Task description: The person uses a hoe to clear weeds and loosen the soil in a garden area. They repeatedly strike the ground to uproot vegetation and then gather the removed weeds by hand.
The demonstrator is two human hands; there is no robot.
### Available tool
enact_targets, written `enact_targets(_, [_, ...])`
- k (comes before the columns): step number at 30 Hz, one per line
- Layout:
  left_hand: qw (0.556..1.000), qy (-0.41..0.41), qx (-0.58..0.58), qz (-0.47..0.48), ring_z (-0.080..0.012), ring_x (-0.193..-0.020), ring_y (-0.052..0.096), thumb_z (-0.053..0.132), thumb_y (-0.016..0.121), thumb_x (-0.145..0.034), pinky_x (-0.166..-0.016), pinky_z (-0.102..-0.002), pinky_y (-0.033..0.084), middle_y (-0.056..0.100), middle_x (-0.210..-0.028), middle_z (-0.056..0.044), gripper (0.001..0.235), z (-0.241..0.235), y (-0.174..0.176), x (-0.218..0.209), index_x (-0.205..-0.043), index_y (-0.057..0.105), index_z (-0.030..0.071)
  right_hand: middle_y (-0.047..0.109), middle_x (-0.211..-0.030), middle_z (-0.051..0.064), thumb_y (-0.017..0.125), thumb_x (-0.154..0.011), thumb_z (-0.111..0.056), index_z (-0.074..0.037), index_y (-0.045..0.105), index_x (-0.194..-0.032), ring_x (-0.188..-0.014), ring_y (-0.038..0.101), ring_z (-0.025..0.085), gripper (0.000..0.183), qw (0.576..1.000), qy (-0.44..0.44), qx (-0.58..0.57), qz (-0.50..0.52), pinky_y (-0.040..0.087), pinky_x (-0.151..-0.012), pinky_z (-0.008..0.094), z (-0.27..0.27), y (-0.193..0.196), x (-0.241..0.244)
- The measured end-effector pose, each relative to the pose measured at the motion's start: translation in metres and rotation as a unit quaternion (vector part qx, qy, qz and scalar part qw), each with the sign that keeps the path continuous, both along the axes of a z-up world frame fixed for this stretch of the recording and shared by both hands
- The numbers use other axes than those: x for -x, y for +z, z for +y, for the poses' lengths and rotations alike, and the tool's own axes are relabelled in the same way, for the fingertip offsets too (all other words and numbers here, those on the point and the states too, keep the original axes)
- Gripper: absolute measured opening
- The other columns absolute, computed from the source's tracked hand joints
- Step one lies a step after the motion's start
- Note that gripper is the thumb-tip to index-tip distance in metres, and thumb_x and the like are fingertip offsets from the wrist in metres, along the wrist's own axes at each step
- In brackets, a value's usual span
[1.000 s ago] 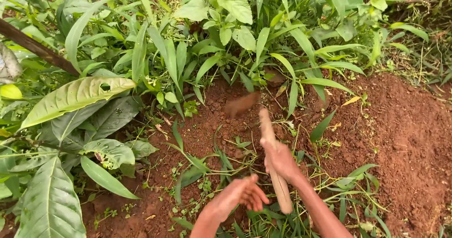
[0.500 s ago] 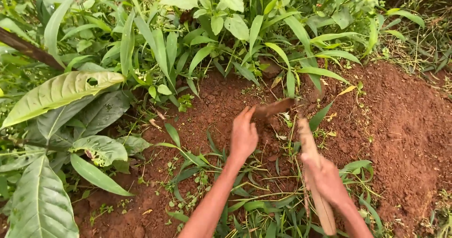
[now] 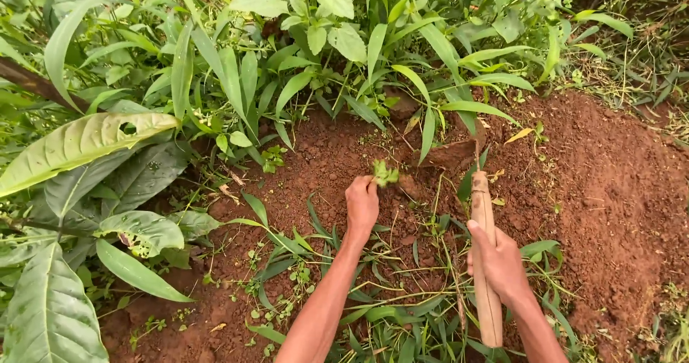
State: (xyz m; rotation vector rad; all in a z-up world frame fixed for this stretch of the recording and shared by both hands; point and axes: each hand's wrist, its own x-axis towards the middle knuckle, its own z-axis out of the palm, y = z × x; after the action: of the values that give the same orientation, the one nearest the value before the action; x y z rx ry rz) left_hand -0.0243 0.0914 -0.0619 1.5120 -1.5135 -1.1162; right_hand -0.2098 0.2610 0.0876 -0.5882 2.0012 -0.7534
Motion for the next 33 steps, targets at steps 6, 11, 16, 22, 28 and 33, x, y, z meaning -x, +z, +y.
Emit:
enact_targets(6, [0.996,0.054,-0.065,0.017,-0.0392,-0.117,0.067,-0.001,0.044,-0.104,-0.098,-0.056,0.058,0.065,-0.128,-0.029,0.036,0.017,0.057,-0.008,-0.137,0.056,-0.01,0.06,-0.062,0.013,0.048,-0.109,-0.039,0.005,0.057,-0.111,-0.049,0.062,0.023,0.044,0.987,0.089,0.132,0.027,0.055,-0.048,0.033,-0.039,0.014,-0.022])
enact_targets(11, [0.994,0.077,-0.08,0.019,-0.0382,-0.118,0.068,0.001,0.045,-0.104,-0.096,-0.052,0.059,0.068,-0.128,-0.027,0.035,0.019,0.063,-0.009,-0.134,0.062,-0.005,0.062,-0.058,0.011,0.054,-0.106,-0.031,0.008,0.06,-0.111,-0.044,0.062,0.019,0.04,0.972,0.211,0.034,0.1,0.057,-0.046,0.031,-0.036,-0.005,-0.02])
enact_targets(16, [0.988,0.109,-0.107,0.001,-0.04,-0.123,0.065,0.005,0.044,-0.106,-0.1,-0.053,0.056,0.065,-0.132,-0.03,0.038,0.016,0.067,-0.03,-0.139,0.057,-0.008,0.064,-0.058,0.013,0.053,-0.106,-0.029,0.009,0.06,-0.111,-0.045,0.065,0.02,0.039,0.979,0.188,0.032,0.067,0.059,-0.047,0.032,-0.032,0.017,-0.036])
enact_targets(22, [0.987,0.074,-0.143,-0.024,-0.0465,-0.14,0.043,0.022,0.051,-0.105,-0.109,-0.06,0.044,0.054,-0.142,-0.03,0.055,0.001,0.053,-0.041,-0.147,0.045,-0.013,0.06,-0.06,0.013,0.051,-0.108,-0.029,0.012,0.055,-0.117,-0.046,0.064,0.023,0.042,0.983,0.134,0.117,0.051,0.057,-0.044,0.033,-0.062,0.011,-0.054])
enact_targets(28, [0.98,0.18,-0.069,0.049,-0.0525,-0.141,0.042,0.025,0.06,-0.101,-0.114,-0.065,0.036,0.052,-0.142,-0.039,0.06,0.008,0.081,-0.019,-0.141,0.049,-0.017,0.058,-0.062,0.01,0.048,-0.11,-0.031,0.011,0.052,-0.12,-0.048,0.06,0.019,0.043,0.982,0.116,0.146,-0.009,0.055,-0.043,0.029,-0.096,-0.026,-0.083])
enact_targets(33, [0.98,0.182,0.064,-0.047,-0.0349,-0.108,0.067,0.006,0.068,-0.09,-0.086,-0.047,0.057,0.065,-0.12,-0.017,0.038,-0.02,-0.002,-0.018,-0.127,0.066,-0.003,0.058,-0.061,0.01,0.045,-0.109,-0.035,0.014,0.051,-0.121,-0.046,0.061,0.02,0.051,0.991,0.088,0.078,-0.07,0.055,-0.043,0.031,-0.047,-0.034,-0.068])
